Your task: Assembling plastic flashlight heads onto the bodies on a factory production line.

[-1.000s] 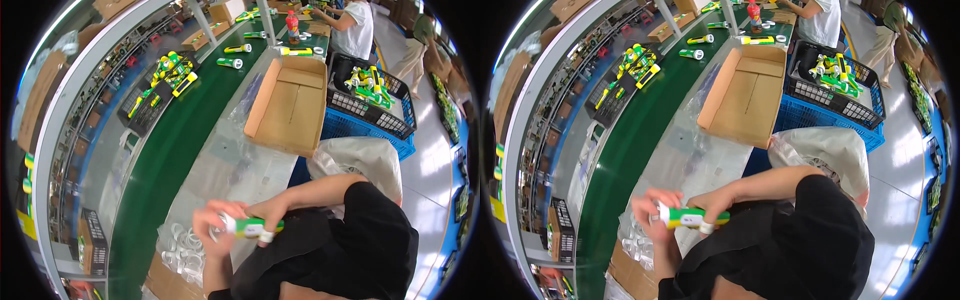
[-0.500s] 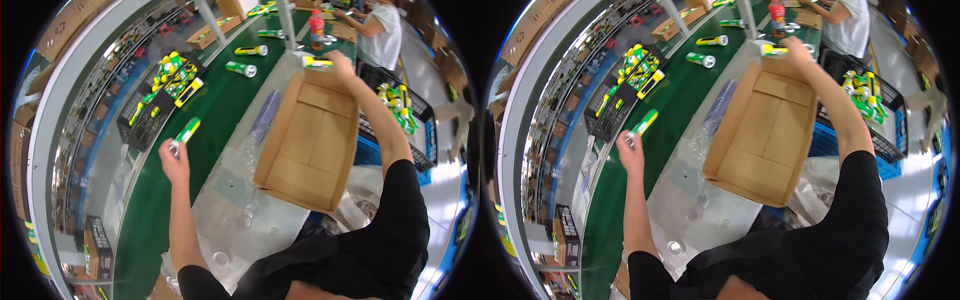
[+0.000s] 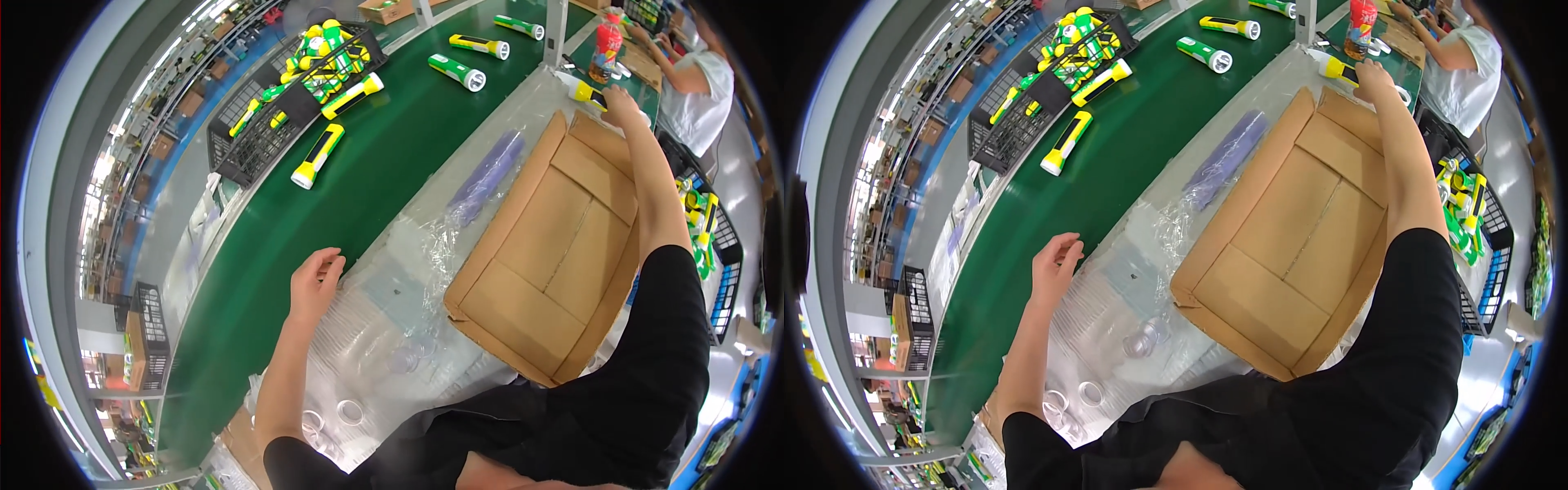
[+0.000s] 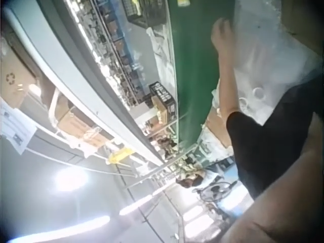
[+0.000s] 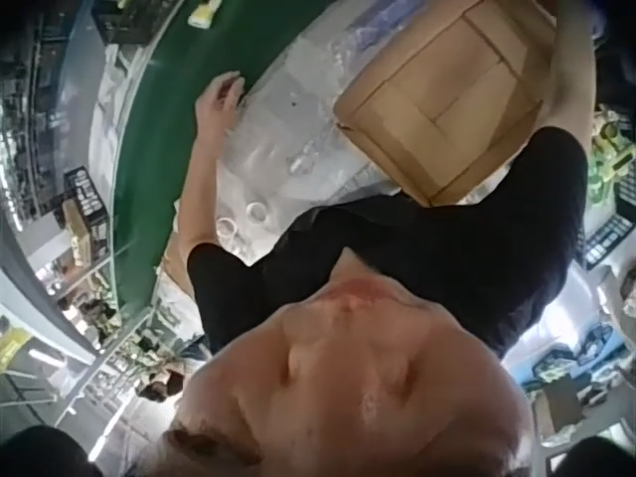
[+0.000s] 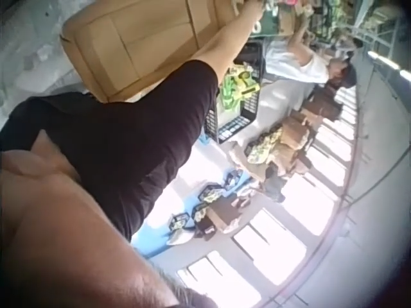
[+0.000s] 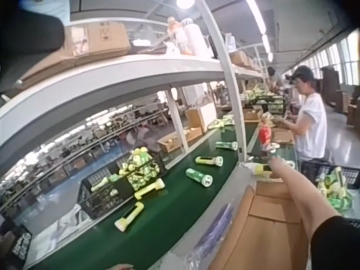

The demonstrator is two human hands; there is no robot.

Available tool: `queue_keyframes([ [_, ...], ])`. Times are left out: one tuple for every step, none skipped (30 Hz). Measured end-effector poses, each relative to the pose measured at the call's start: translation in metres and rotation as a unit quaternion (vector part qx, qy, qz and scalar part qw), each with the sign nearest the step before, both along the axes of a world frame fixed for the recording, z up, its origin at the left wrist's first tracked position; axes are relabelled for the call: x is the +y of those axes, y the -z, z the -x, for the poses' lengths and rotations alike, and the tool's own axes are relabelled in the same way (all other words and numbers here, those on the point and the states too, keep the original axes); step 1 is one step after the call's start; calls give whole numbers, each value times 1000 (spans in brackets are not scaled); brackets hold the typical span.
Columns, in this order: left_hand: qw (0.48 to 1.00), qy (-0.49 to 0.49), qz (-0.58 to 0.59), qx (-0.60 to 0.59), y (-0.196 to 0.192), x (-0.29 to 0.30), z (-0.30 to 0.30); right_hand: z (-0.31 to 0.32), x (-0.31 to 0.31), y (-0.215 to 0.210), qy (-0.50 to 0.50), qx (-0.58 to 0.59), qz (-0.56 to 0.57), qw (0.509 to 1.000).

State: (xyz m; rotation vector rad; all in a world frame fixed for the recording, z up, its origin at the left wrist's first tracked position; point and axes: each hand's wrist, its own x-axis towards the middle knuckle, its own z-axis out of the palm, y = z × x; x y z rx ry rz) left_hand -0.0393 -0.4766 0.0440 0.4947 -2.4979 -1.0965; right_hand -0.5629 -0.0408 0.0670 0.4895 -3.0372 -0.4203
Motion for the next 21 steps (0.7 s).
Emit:
queue_keyframes([
  [1000,-4,-27,-8,-2,2,-4,-5,7,0,-37,77,58,995],
  [1000,-4,-27,-5,-7,4,-9,-17,6,-7,-37,80,58,994],
  [999,-11,-50,2,-13,9,-10,-30,3,-19,-50,96,180,978],
  [997,-16,-73,9,-20,15,-10,-42,-1,-31,-62,112,299,946],
  [997,-7,-76,16,-28,25,-7,-49,-2,-33,-125,159,391,898],
  [994,7,-105,40,-39,36,-2,-55,-8,-35,-189,204,476,834],
  [989,12,-135,60,-48,48,-3,-79,-25,-50,-180,33,556,811],
  [984,32,-145,99,-56,61,-4,-120,-49,-66,-167,-145,614,758],
  [977,50,-154,139,-66,76,-3,-174,-73,-82,-201,-274,644,686],
  [963,83,-209,148,-77,91,0,-232,-90,-92,-225,-396,659,599],
  [940,105,-275,173,-87,104,0,-286,-99,-99,-226,-473,651,549],
  [916,140,-318,199,-94,114,-3,-334,-104,-102,-225,-548,636,494],
  [882,182,-374,223,-99,127,-4,-369,-104,-100,-234,-609,586,481],
  [844,218,-425,246,-97,136,-7,-400,-105,-98,-244,-666,531,464],
  [857,232,-392,240,-105,154,-18,-429,-105,-90,-236,-698,515,438],
  [829,275,-410,262,-108,164,-31,-454,-105,-80,-227,-728,497,413],
  [812,287,-441,254,-111,172,-47,-478,-106,-76,-212,-751,484,396],
  [792,300,-473,244,-112,178,-65,-499,-106,-71,-195,-772,472,379],
  [777,339,-466,252,-101,176,-78,-513,-111,-57,-225,-802,426,352],
  [778,333,-468,253,-96,177,-94,-527,-114,-49,-224,-806,422,350],
  [815,285,-439,249,-92,181,-112,-541,-116,-44,-234,-792,431,365],
])
